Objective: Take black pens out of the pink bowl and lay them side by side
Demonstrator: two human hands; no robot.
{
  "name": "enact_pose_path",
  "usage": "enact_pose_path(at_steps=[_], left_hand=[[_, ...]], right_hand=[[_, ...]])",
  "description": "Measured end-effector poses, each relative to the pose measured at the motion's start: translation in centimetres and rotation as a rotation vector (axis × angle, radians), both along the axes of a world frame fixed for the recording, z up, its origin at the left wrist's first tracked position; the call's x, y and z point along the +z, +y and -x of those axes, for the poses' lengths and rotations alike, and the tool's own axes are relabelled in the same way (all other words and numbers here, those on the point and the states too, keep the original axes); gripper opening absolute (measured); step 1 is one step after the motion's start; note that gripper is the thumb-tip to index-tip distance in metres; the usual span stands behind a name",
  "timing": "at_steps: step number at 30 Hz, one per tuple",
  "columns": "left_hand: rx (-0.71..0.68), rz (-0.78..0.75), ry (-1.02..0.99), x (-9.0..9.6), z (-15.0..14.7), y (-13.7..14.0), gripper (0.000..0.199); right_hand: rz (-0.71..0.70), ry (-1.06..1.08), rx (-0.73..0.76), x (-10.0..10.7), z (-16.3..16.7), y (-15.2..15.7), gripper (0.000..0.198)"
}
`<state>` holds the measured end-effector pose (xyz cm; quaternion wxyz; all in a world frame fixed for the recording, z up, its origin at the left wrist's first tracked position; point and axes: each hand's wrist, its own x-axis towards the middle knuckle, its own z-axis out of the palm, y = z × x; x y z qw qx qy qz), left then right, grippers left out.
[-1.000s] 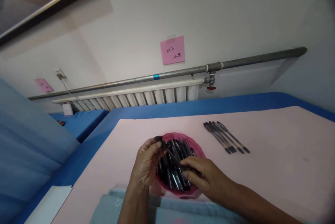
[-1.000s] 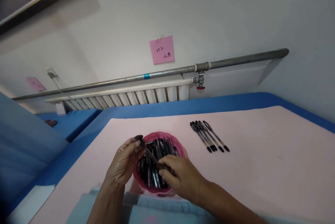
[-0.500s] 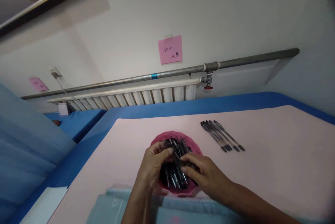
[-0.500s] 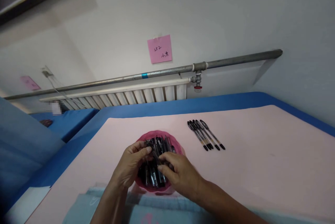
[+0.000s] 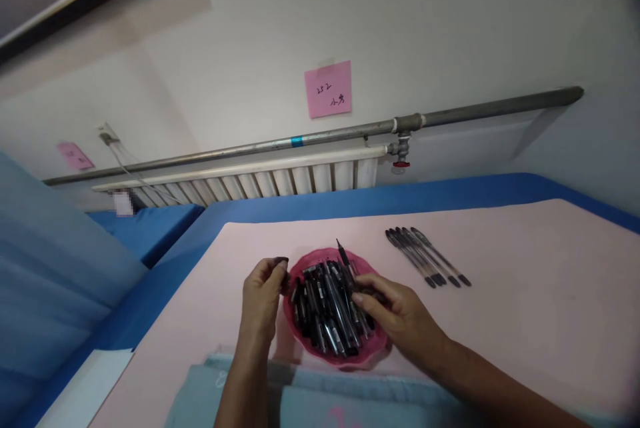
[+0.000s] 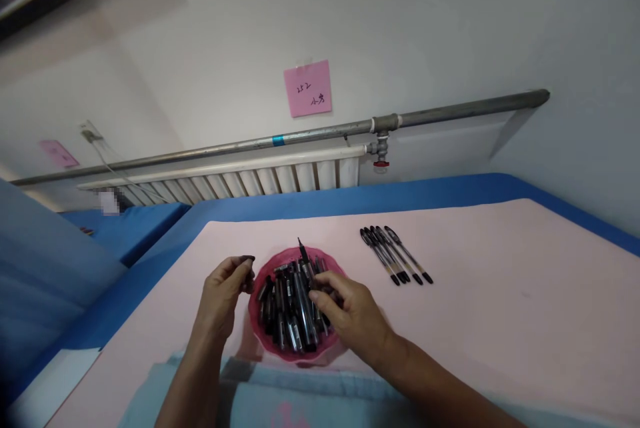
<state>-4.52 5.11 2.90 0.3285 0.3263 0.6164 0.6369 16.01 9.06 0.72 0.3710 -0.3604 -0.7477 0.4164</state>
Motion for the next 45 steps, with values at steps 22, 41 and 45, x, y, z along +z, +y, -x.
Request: enact_pose_path(at_steps=[22, 41, 45], left_hand=[[-0.239, 0.555, 1.326, -0.6, -2.1, 0.0, 0.024], [-0.306, 0.488, 1.264, -1.2, -0.5, 0.4, 0.028], [-0.295, 0.501, 1.277, -1.2, -1.1, 0.3, 0.028]], right_hand=[[-0.023, -0.057, 0.031, 0.1, 0.0, 0.2, 0.019], [-0.059, -0.076, 0.049, 0.5, 0.0, 0.0, 0.017], [-0.061, -0.091, 0.048, 0.5, 0.0, 0.0, 0.017]])
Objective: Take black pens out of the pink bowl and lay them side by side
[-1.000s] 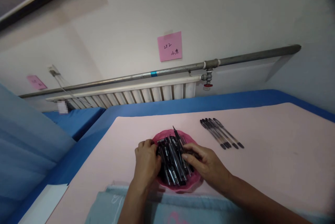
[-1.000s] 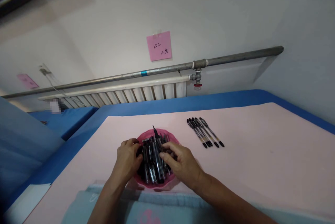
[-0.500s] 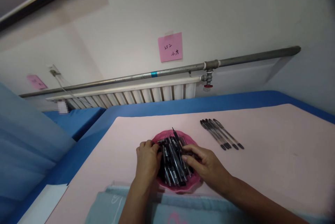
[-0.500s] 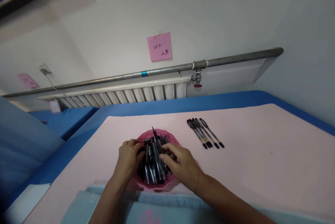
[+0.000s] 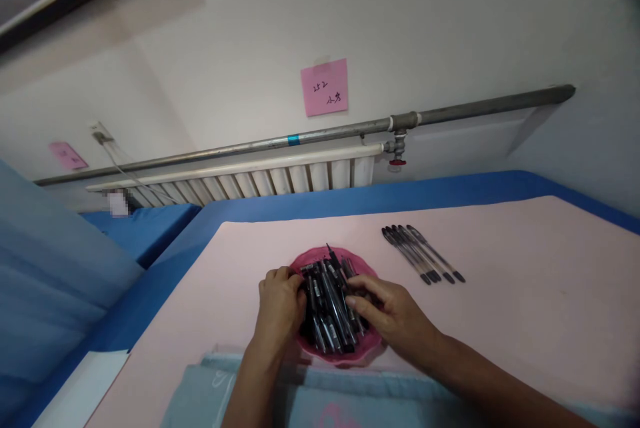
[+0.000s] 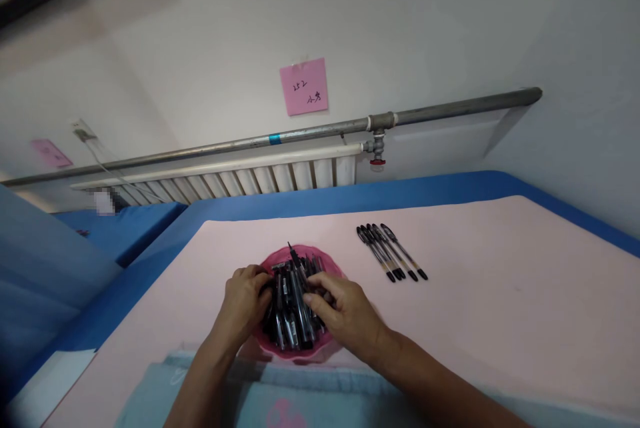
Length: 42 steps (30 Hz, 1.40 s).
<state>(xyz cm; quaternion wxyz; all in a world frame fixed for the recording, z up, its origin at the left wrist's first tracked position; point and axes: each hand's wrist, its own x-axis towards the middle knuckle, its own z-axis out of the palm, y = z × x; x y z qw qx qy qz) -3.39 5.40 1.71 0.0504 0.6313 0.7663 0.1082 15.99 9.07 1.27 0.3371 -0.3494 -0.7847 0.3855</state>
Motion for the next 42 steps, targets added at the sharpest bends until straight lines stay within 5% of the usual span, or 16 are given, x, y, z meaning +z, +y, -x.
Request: enact_pose_path(at_steps=[17, 20, 22, 25, 28, 34, 42], left_hand=[[0.002, -0.152, -0.091, -0.6, -0.4, 0.5, 0.017], [0.061, -0.347, -0.326, -0.2, 0.1, 0.4, 0.016], [0.094, -0.414, -0.663, 0.2, 0.3, 0.1, 0.016], [0.117, -0.353, -1.256, 0.7, 0.2, -0.1, 0.019], [0.170, -0.315, -1.573, 1.1, -0.1, -0.1, 0.026], [0.178, -0.251, -1.772, 1.4, -0.3, -0.2, 0.029], [0.187, -0.235, -1.743, 1.6, -0.3, -0.3, 0.026]], right_hand=[[0.008, 0.000, 0.005, -0.1, 0.1, -0.1, 0.017], [0.000, -0.006, 0.002, -0.3, 0.1, -0.1, 0.017], [-0.022, -0.036, 0.011, -0.3, 0.1, -0.1, 0.016], [-0.067, -0.084, 0.048, -0.4, 0.1, -0.1, 0.014], [-0.114, -0.104, 0.106, -0.5, 0.0, -0.1, 0.015], [-0.187, -0.140, 0.171, -0.7, -0.1, -0.1, 0.018], [-0.223, -0.196, 0.172, -0.5, -0.1, -0.2, 0.020]])
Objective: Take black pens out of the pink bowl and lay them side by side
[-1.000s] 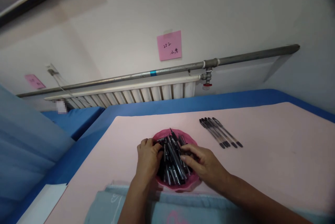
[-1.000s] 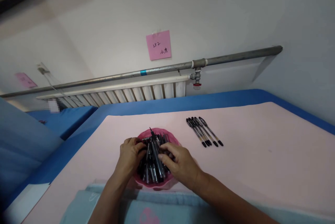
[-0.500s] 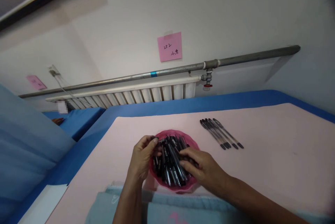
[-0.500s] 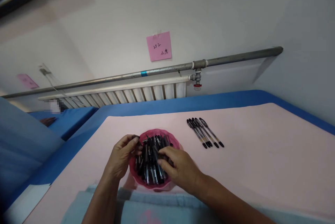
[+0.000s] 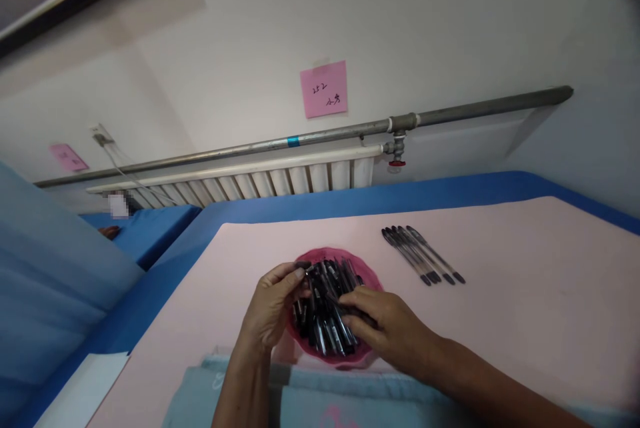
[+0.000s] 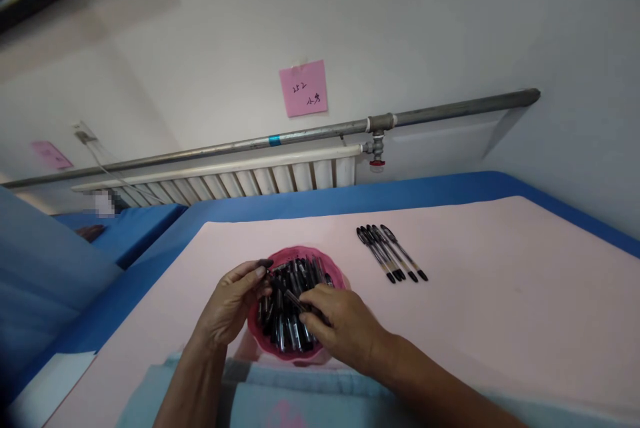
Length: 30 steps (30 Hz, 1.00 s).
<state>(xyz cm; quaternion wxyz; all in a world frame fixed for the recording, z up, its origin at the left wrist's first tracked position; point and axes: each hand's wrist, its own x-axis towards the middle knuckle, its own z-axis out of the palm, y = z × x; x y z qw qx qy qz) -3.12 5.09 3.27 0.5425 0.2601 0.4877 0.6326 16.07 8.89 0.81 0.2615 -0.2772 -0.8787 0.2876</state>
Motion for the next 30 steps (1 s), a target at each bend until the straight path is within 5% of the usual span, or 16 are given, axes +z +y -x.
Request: enact_pose_path(at_steps=[12, 23, 30], left_hand=[[-0.003, -0.062, 0.186, -0.3, 0.0, 0.0, 0.027], [0.013, -0.082, 0.071, -0.4, -0.5, 0.0, 0.037], [0.036, -0.007, 0.323, -0.7, -1.1, 0.1, 0.029]], right_hand=[[0.023, -0.038, -0.007, 0.1, 0.0, -0.1, 0.018], [0.023, 0.015, 0.022, 0.0, -0.1, -0.1, 0.020], [0.009, -0.006, 0.013, -0.1, 0.0, -0.2, 0.019]])
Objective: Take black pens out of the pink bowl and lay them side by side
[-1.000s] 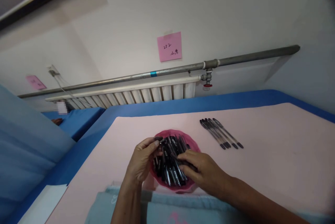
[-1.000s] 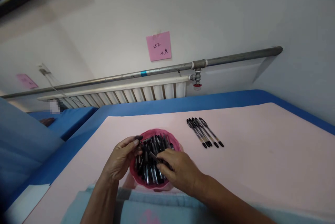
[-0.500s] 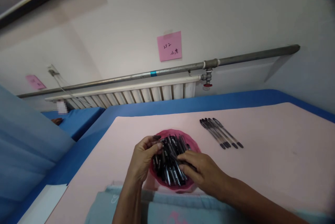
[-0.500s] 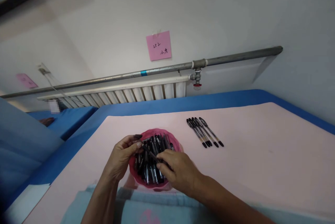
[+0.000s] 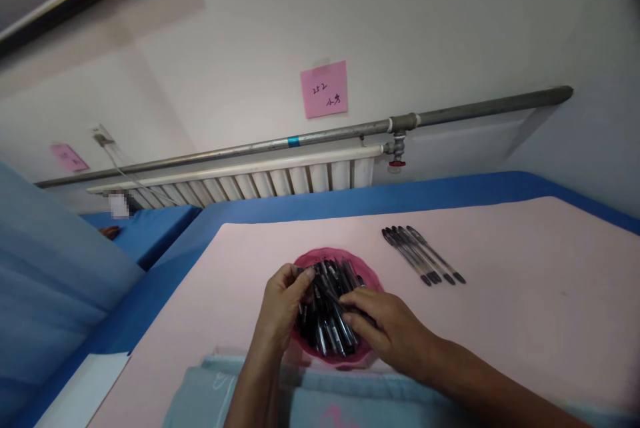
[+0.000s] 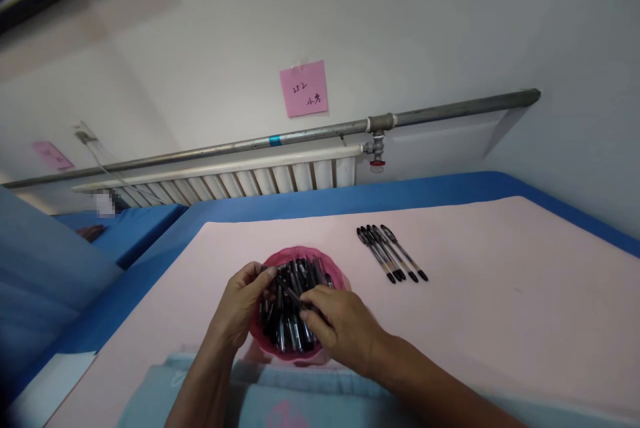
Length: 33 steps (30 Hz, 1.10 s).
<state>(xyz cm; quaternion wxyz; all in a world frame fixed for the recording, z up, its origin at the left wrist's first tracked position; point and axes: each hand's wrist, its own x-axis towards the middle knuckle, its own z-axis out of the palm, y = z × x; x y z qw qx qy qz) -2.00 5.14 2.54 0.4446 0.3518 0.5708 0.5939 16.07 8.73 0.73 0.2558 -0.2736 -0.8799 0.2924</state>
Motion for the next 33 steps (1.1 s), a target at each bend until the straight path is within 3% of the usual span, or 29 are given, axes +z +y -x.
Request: enact_pose_path(at_steps=[6, 12, 19, 33], left_hand=[[-0.098, 0.022, -0.089, 0.03, 0.09, -0.03, 0.024], [-0.015, 0.044, -0.024, -0.47, -0.07, 0.06, 0.027], [-0.057, 0.028, -0.182, -0.12, -0.12, 0.06, 0.027], [-0.006, 0.031, -0.202, -0.03, -0.48, 0.10, 0.025]], right_hand=[[0.001, -0.003, -0.007, -0.18, 0.00, 0.08, 0.019], [-0.007, -0.009, -0.005, -0.02, 0.00, -0.04, 0.019], [-0.018, -0.001, -0.020, -0.20, 0.08, 0.01, 0.019], [-0.031, -0.010, -0.015, -0.25, 0.03, 0.09, 0.019]])
